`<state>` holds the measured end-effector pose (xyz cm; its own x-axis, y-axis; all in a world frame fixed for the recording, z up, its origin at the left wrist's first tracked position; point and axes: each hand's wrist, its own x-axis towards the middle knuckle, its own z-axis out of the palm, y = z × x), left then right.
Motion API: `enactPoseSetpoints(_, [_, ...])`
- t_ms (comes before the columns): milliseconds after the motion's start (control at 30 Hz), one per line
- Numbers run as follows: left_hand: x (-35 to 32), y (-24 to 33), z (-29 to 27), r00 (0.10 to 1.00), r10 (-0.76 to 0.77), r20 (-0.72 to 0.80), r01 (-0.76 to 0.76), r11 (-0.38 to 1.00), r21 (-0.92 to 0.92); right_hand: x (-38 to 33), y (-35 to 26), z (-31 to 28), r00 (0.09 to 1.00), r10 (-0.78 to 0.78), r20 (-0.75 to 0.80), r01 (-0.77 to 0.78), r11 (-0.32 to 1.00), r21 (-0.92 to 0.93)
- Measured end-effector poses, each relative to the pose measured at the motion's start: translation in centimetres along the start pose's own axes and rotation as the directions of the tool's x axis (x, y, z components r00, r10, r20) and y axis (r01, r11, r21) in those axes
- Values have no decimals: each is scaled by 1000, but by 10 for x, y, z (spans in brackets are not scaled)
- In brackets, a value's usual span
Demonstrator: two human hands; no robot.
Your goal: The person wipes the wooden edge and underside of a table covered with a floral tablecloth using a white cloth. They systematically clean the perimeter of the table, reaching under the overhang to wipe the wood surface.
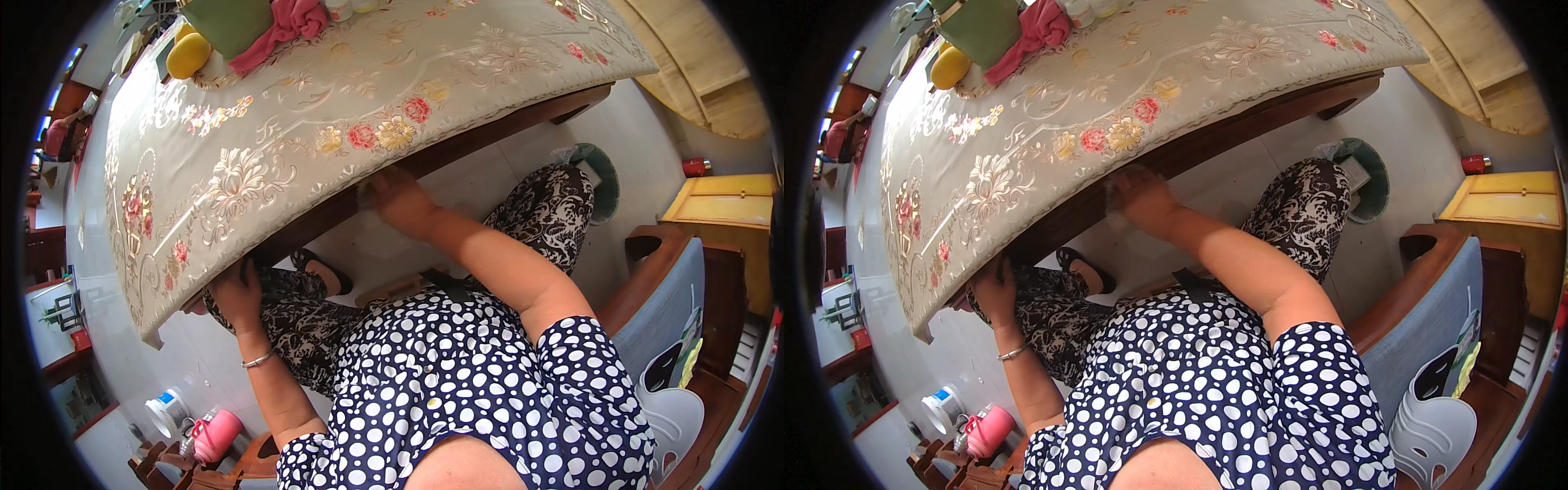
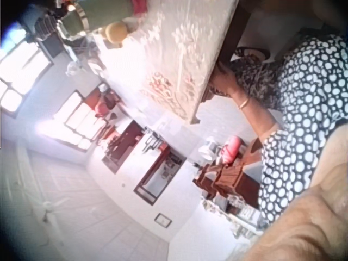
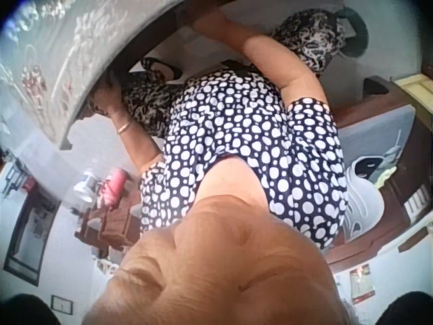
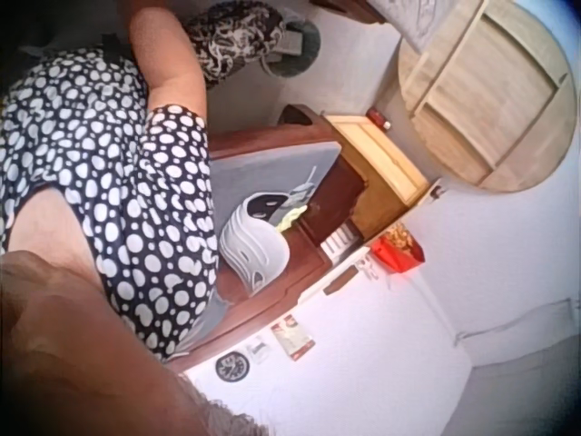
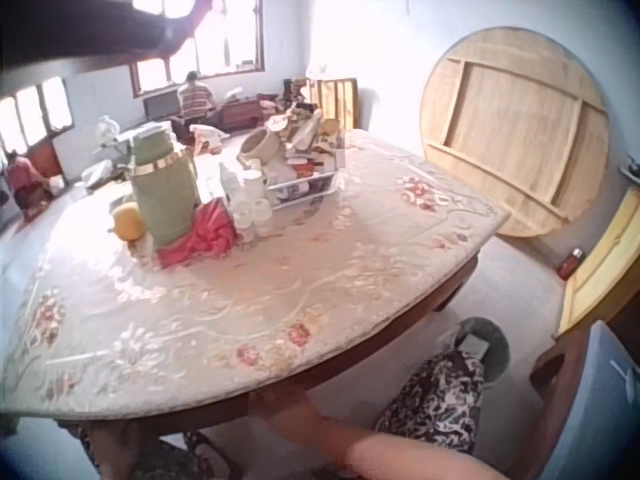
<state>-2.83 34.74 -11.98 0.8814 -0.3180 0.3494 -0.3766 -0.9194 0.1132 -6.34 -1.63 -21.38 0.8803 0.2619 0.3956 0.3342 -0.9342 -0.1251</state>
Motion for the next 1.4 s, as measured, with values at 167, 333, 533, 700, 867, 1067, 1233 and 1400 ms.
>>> enactPoseSetpoints(167, [2,5,-2,999,-31,15,31,999,-16,22,-47,39,988,107,116,-129,971,202])
enactPoseSetpoints(333, [0,1,-1,999,-33,11,32,999,19,66,-103,11,937,74,343,-196,921,336])
enactPoseSetpoints(533, [6,-3,7,999,-34,11,33,999,15,85,-123,42,972,-41,233,-68,896,440])
enactPoseSetpoints(700, [-1,-6,2,999,-38,17,37,999,39,65,-91,-1,990,-69,125,2,881,472])
enactPoseSetpoints(867, [5,0,0,998,-36,47,35,999,16,21,-25,-15,982,-145,-119,153,986,66])
enactPoseSetpoints(1067, [1,-8,5,999,-23,49,19,997,76,2,22,-38,982,-169,-89,162,983,-83])
enactPoseSetpoints(1233, [5,-4,2,995,10,97,-21,993,120,-15,63,-53,995,-95,-23,90,981,-172])
enactPoseSetpoints(1400, [3,-3,0,993,-22,119,10,995,99,-29,115,-76,1000,23,4,-22,968,-250])
